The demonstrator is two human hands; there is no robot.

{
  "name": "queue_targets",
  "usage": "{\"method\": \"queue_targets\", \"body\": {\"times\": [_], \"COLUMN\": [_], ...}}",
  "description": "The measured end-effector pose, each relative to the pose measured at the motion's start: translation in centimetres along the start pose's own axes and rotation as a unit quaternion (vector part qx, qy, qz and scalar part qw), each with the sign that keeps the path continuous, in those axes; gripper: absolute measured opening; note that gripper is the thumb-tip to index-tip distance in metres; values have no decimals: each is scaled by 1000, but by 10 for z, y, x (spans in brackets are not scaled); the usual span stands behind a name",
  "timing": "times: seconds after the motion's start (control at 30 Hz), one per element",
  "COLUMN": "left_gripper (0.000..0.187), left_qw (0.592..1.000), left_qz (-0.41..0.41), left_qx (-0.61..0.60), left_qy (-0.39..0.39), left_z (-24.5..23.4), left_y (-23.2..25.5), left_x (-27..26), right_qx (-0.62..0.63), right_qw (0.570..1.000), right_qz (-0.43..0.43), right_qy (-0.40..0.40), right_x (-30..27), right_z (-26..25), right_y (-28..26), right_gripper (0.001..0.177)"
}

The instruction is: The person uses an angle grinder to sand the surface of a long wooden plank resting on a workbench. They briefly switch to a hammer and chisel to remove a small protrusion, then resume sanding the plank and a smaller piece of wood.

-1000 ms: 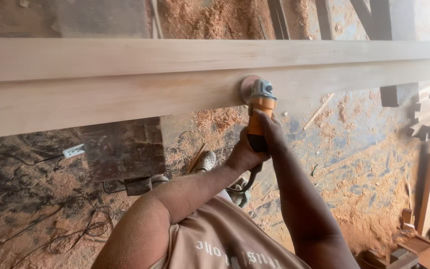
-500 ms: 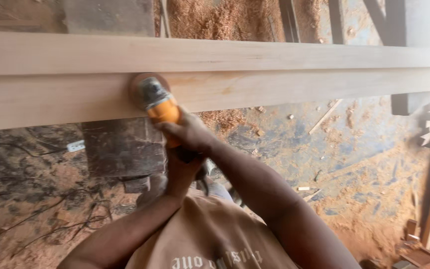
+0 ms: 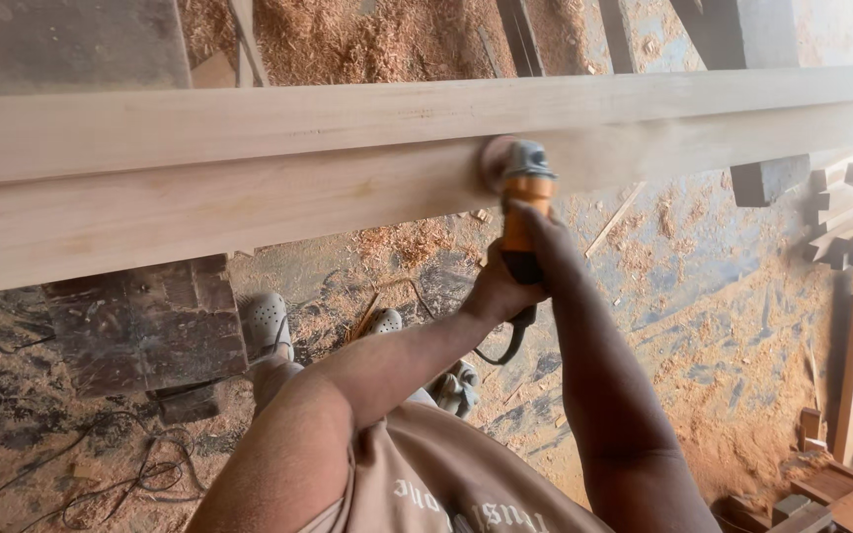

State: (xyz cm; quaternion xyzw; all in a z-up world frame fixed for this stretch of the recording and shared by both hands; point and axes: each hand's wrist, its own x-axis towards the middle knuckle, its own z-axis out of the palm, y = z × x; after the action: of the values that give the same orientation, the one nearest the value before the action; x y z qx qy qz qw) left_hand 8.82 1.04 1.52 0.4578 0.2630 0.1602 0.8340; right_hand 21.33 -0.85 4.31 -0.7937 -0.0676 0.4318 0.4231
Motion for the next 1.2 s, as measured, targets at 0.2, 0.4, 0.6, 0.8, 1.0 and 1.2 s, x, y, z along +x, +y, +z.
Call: {"method": "queue_targets", "body": {"times": [0.2,0.4,0.6,0.8,1.0,1.2], "left_gripper": [55,54,68,53,60,75], "left_qw": [994,964,985,995,944,821], "left_qz": [14,-35,14,-25,-13,-38], "left_qx": [100,104,79,39,295,548], "left_qy": [44,243,155,-93,-145,-157], "left_z": [-65,-168,-93,18,35,40], "left_y": [-8,-7,-8,2,31,43], "left_x": [-61,-193,-122,-6,-55,-108], "right_qx": [-104,-273,-122,59,281,402], "right_qw": [993,916,973,993,957,907], "right_qz": [45,-2,6,-91,-57,-127], "right_qy": [-22,-294,-195,-54,32,10], "right_x": [-32,-110,-65,6,-37,-85], "right_z": [86,231,135,-25,-63,-37], "right_y": [4,3,12,54,84,110], "right_gripper": [52,68,61,55,60,54]}}
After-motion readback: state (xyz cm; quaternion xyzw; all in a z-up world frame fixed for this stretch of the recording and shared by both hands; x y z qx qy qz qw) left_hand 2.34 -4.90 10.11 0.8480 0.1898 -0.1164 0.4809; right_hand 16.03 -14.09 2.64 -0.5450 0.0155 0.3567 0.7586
